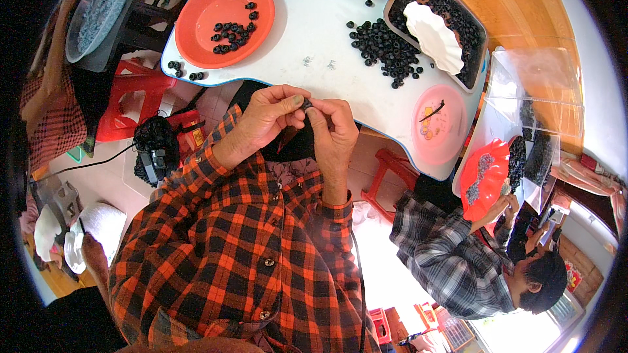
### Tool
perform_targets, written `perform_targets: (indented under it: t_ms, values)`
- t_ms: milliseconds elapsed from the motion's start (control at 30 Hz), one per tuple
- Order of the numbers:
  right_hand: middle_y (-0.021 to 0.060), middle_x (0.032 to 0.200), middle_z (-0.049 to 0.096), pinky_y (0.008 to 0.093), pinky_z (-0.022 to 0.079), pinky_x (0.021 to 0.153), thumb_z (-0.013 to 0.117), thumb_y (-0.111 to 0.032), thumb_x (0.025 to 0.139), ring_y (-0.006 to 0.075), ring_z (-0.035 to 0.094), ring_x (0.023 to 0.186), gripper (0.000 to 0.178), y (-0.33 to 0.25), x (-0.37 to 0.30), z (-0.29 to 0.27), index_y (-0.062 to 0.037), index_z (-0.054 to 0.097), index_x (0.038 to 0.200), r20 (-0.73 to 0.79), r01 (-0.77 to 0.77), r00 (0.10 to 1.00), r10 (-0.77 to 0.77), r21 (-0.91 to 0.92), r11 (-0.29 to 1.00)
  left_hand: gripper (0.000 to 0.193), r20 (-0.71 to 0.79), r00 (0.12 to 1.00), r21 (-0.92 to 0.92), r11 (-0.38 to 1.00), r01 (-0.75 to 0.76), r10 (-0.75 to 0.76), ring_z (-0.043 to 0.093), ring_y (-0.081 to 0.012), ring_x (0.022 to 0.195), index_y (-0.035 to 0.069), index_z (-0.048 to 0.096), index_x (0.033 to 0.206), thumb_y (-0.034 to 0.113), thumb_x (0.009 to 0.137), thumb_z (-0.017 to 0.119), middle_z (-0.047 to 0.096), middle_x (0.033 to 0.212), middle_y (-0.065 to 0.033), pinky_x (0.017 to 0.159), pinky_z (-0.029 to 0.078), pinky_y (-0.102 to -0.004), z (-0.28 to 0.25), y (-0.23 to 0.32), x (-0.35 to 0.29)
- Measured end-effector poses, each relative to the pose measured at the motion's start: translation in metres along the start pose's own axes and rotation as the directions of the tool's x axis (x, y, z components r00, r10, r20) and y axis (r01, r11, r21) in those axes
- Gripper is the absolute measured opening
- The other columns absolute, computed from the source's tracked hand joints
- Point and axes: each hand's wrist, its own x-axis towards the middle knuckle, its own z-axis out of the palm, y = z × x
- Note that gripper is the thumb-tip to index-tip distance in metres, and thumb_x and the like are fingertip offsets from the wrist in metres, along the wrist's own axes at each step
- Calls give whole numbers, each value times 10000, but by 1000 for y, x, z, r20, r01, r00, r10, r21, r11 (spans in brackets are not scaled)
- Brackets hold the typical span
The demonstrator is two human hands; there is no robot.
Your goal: Manually sorting small black round objects and assembling them into clear plastic components on a table.
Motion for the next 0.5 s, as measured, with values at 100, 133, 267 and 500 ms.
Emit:
perform_targets:
  t_ms: [100,133,267,500]
  values:
    - [42,959,628,228,471,734,674,23,882,106,590,846,149,1,-1,1,-19,699,1023,-11,-10,1000,10,30,1000,220,6,1000,12,1000,-7,7,700,-134,746,-45,640,1141,82,963,613,697,918,-93,680,617,-273,1,0,0]
    - [42,959,630,228,471,736,676,21,883,106,592,849,149,1,-1,2,-20,700,1024,-22,-25,999,26,50,998,220,10,1000,18,1000,-11,11,700,-133,745,-44,640,1142,83,963,614,698,920,-94,681,616,-271,1,0,0]
    - [41,959,631,227,472,736,676,18,886,108,593,848,146,-2,1,1,-18,701,1025,-22,35,999,-36,-12,999,220,-6,1000,28,999,-17,17,700,-131,741,-41,641,1141,84,962,615,700,916,-92,685,614,-270,4,2,-1]
    - [20,938,630,218,471,699,673,2,898,86,583,792,122,1,1,1,-11,695,1018,-16,7,1000,-6,88,996,219,10,1000,-33,999,2,-2,699,-146,712,-45,649,1131,90,961,618,701,889,-100,665,605,-262,6,2,-1]
